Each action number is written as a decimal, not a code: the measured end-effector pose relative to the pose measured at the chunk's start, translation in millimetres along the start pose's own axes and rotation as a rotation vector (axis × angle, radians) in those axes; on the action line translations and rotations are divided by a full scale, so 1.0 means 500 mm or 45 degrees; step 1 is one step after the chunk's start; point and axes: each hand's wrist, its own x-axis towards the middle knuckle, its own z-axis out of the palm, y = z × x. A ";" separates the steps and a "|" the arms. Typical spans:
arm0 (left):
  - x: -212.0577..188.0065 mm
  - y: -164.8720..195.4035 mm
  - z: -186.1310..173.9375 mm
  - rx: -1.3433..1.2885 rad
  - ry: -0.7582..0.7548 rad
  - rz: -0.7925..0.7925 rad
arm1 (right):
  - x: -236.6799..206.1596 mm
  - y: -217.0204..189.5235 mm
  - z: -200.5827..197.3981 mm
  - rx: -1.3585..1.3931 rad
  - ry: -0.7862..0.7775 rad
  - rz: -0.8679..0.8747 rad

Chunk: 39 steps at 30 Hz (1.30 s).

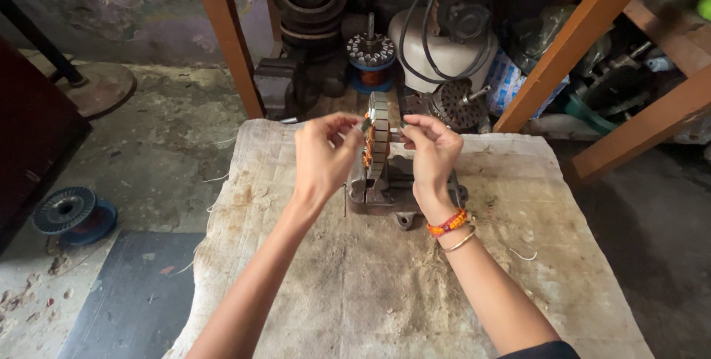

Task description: The person works on an electric motor armature clamped in a bench vise, fitting small dark rectangular pieces one at a time around the rotor and pressing them into place by hand. They rotate the armature between placements and continue fitting pieces around its circumference.

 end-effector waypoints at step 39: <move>-0.152 0.022 -0.021 -0.017 -0.097 -0.118 | -0.092 -0.057 -0.030 -0.337 -0.363 -0.502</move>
